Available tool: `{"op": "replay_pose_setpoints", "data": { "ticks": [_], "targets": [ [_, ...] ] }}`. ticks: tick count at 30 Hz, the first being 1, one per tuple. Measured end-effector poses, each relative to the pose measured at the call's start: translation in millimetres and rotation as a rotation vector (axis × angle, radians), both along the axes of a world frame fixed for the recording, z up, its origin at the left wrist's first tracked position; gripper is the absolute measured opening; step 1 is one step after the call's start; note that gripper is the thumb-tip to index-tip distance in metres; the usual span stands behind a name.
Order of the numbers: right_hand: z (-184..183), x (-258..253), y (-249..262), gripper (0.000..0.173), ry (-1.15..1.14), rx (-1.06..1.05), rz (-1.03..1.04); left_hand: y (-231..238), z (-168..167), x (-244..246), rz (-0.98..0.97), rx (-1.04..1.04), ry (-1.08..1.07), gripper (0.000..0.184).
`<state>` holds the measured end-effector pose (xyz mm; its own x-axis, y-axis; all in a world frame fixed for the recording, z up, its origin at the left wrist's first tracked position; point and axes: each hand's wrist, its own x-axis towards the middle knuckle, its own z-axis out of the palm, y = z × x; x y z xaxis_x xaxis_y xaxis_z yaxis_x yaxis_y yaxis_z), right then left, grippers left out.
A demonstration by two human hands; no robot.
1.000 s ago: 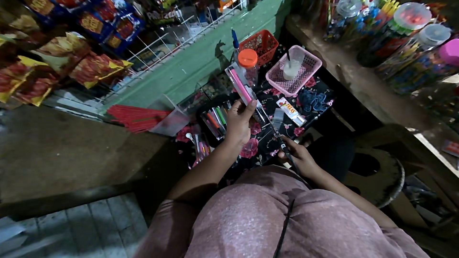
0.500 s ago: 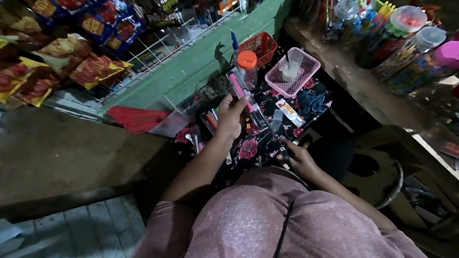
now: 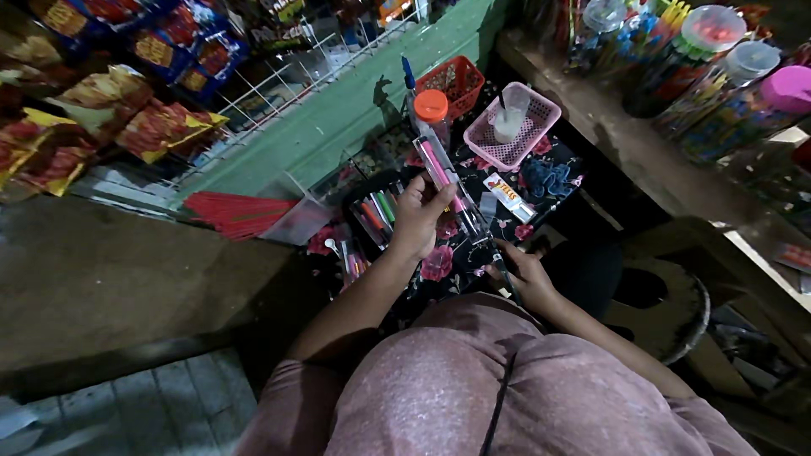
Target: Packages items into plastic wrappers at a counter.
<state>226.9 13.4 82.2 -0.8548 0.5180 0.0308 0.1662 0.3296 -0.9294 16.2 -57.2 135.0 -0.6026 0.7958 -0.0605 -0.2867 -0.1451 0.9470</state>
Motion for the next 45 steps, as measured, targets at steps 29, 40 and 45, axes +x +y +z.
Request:
{"op": "replay_pose_setpoints", "data": {
  "ticks": [29,40,45],
  "targets": [
    [9.5,-23.8,16.6,0.058,-0.079,-0.041,0.014,-5.2,-7.8,22.7,-0.149,-0.087,-0.065,0.022],
    [-10.1,-29.0,15.2,0.049,-0.083,-0.068,-0.015,3.6,-24.6,15.7,-0.136,-0.139,-0.063,0.021],
    [-9.5,-31.5,19.8,0.048,-0.126,-0.096,-0.015,7.7,-30.2,13.8,-0.129,-0.157,-0.083,0.022]
  ]
}}
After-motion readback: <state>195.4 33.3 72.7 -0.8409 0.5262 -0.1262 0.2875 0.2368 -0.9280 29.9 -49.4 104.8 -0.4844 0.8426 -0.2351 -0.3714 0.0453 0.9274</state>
